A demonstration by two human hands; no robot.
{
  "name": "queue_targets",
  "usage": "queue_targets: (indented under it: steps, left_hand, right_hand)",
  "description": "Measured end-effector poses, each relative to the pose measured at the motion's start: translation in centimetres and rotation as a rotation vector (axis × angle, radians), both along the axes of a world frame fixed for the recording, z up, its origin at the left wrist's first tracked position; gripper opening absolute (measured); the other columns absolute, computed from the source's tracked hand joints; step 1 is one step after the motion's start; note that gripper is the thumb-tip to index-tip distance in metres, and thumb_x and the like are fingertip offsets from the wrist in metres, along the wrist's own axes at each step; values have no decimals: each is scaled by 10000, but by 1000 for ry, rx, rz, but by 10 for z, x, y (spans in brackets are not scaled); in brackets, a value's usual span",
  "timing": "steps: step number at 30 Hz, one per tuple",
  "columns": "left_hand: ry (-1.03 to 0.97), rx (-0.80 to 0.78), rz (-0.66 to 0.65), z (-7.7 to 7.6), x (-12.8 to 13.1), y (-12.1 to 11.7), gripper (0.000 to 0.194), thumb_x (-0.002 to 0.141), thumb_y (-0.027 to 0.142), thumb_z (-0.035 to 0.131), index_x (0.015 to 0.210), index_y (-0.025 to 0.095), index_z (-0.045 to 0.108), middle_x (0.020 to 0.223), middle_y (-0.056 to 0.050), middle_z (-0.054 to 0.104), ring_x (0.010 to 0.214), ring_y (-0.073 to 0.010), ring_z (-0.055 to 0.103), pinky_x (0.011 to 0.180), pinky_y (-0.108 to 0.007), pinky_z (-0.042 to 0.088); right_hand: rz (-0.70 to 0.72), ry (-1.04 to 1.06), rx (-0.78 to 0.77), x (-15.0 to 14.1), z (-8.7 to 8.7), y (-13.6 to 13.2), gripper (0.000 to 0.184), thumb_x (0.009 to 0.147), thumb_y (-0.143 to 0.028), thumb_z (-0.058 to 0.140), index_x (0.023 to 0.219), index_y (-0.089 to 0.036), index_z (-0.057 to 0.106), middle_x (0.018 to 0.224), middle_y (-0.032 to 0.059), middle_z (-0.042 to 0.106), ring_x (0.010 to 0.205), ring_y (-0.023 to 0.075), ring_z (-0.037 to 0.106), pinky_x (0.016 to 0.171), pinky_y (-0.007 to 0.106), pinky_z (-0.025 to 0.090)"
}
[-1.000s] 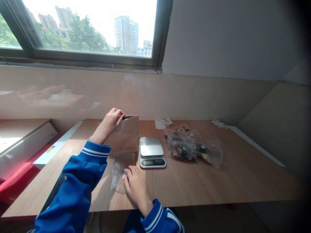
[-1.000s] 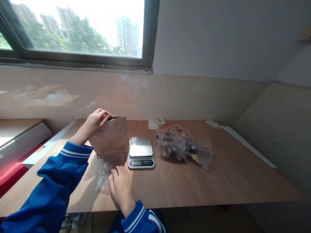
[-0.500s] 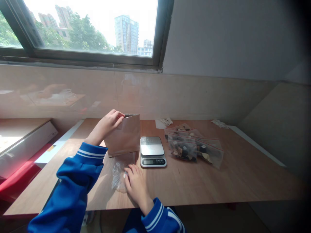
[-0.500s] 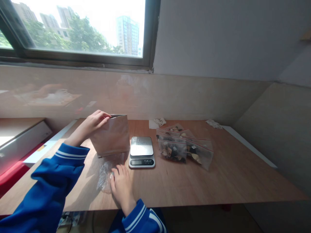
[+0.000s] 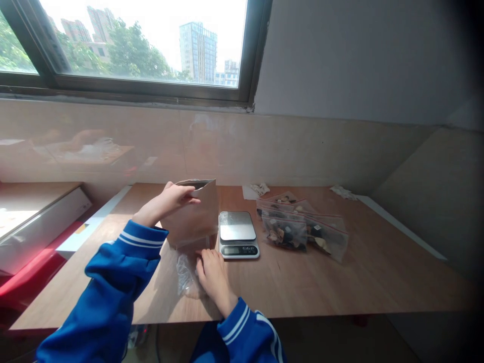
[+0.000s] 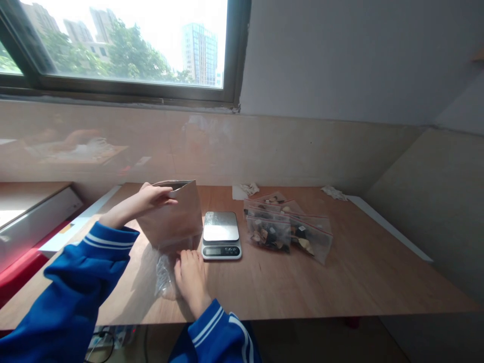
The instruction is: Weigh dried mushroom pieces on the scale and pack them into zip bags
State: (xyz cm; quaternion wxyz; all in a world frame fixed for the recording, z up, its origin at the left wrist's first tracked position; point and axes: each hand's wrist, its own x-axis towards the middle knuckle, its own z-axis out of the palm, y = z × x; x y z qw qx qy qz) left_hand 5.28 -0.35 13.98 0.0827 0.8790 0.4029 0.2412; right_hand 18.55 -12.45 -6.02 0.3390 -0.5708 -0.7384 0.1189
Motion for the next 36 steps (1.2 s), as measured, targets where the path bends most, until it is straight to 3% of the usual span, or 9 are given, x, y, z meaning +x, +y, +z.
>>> queue_targets:
  steps: [4,8,19,26,31,36]
  left_hand:
    - [130,-20,-33,8,-1,-6,440,823,556,503,604,183,422,562,23,499,554,-123,430,662,-259,326]
    - [83,-118,-38,14,-3,-11,470,826,576,480,583,185,385,541,36,410,545,-111,377,581,-235,295]
    - [-82,-256,-27,11,-4,-9,440,812,555,503,609,181,392,563,31,383,498,-90,361,459,-230,249]
    - [-146,-318,-57,8,7,-11,423,818,525,502,615,183,359,584,41,325,501,-76,333,448,-217,220]
    - [-98,-181,-57,3,11,8,453,823,533,502,589,186,330,567,44,320,520,-86,324,482,-230,222]
    - [75,83,-5,-5,7,39,429,842,528,499,588,188,439,567,14,451,549,-123,404,542,-253,295]
  right_hand:
    - [9,-124,6,-9,7,16,247,909,-209,423,1016,-171,641,990,117,633,934,247,568,835,385,456]
    - [-8,-160,30,-18,2,24,241,891,-203,450,1066,-180,614,1152,147,575,1060,293,523,858,421,450]
    - [-38,-225,27,-22,-11,22,276,874,-218,468,1129,-218,574,1072,155,567,958,305,515,798,468,446]
    - [-5,-289,36,-32,-19,37,294,866,-250,518,1154,-245,575,1156,143,570,1107,345,485,868,501,430]
    - [-72,-263,-39,-51,-22,63,273,888,-208,478,1139,-197,584,1120,143,606,1105,334,510,954,527,375]
    - [-170,-202,-101,-59,0,91,288,928,-171,382,1103,-145,608,1092,159,625,1082,307,545,968,473,379]
